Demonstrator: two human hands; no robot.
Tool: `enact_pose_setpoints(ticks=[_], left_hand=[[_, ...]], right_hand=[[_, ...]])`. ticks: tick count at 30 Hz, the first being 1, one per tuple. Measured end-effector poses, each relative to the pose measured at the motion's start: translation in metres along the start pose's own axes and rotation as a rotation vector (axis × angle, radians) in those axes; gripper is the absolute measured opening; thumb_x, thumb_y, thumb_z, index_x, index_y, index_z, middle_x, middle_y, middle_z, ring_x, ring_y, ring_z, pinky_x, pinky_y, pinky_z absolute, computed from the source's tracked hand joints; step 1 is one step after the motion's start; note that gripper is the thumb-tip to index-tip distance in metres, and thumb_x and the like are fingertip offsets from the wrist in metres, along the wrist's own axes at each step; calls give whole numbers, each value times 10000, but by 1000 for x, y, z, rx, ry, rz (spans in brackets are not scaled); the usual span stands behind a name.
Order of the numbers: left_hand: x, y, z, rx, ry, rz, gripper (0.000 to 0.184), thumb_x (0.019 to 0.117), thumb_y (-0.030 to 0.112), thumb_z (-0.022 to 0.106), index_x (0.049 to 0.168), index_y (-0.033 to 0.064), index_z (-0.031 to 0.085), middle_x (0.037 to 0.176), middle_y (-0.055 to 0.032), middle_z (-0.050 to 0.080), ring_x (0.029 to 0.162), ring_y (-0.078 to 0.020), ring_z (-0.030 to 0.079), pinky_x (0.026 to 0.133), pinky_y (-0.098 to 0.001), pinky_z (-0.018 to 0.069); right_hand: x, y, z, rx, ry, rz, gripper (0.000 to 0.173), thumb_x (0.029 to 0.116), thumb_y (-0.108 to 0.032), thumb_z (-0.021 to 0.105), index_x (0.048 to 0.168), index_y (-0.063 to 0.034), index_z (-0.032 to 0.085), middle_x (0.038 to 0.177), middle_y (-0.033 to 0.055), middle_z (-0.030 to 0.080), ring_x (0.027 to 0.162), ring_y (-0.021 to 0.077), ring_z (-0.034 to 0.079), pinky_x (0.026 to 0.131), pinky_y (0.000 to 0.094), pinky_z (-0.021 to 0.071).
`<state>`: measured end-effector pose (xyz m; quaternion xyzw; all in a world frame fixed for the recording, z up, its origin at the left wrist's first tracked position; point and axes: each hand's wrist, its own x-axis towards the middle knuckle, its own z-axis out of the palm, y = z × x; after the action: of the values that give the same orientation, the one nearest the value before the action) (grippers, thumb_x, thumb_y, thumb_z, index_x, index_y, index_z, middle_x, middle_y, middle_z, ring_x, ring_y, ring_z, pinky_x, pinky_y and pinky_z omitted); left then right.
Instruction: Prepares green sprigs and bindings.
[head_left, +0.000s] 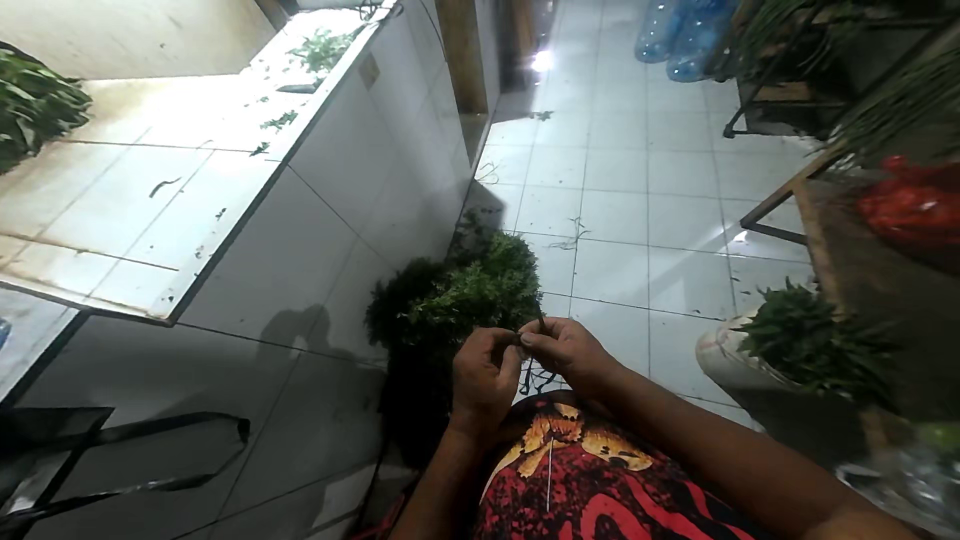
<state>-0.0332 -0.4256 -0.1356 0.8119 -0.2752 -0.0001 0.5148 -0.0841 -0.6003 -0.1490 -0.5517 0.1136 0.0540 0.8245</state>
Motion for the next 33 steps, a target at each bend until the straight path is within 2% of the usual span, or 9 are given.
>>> enact_pose_setpoints(ticks=[2,5,10,14,18,20,25,30,33], left_hand=[[-1,3,0,7,15,-9,199,917,100,664,1097,50,734,1012,-15,723,847,-67,702,747,-248,631],[-3,6,0,85,49,-27,149,907,159,680,1020,76,728,944,9,703,756,-40,663,670,-220,600],[-4,12,-2,168,82,-61,137,903,206,709,969,86,700,878,26,680,717,-31,646,651,-215,588],[-6,14,-5,15,1,-123,111,930,179,690,989,91,724,845,38,711,680,-37,659,625,-222,593],[-6,15,-8,-145,-83,-219,134,968,140,649,1035,58,732,859,-2,738,658,-94,691,603,-266,619],[-7,13,-9,-134,-82,-202,150,989,144,620,1035,54,731,854,-6,735,655,-100,692,605,-274,623],[-8,5,-9,-9,-14,-96,128,974,137,613,963,85,729,789,30,688,615,-48,624,573,-228,562],[-9,2,-9,50,21,-63,129,979,148,620,963,93,736,813,38,692,657,-30,630,610,-208,564],[-9,1,-9,92,28,-59,141,983,167,613,965,105,739,837,41,695,683,-25,635,635,-209,569]], right_hand=[[1,1,0,-47,56,-20,189,972,-207,711,1051,-36,733,820,38,672,604,65,521,534,216,422],[1,3,1,-94,56,-60,172,979,-200,701,1041,-42,732,827,28,679,623,65,542,558,215,442],[0,1,3,-134,47,-90,172,1008,-203,650,1054,-46,706,818,19,656,617,64,532,544,216,433],[0,1,3,-128,21,-83,170,1025,-202,624,1062,-46,683,826,27,648,629,73,538,555,219,440],[-1,1,3,-156,-7,-111,163,1005,-197,653,1037,-43,693,817,22,653,638,67,546,566,216,444],[-2,-1,3,-192,-1,-119,165,994,-200,673,1038,-47,715,842,23,681,683,70,589,612,222,486],[-4,-2,5,-261,-3,-151,173,963,-177,725,1069,-42,748,939,51,745,835,110,694,780,262,582],[-6,-4,1,-366,-4,-193,171,969,-166,709,1094,-60,760,972,37,762,874,106,718,834,277,604],[-7,-2,-5,-472,-18,-204,188,995,-185,663,1120,-84,760,992,7,763,890,67,713,844,262,599]])
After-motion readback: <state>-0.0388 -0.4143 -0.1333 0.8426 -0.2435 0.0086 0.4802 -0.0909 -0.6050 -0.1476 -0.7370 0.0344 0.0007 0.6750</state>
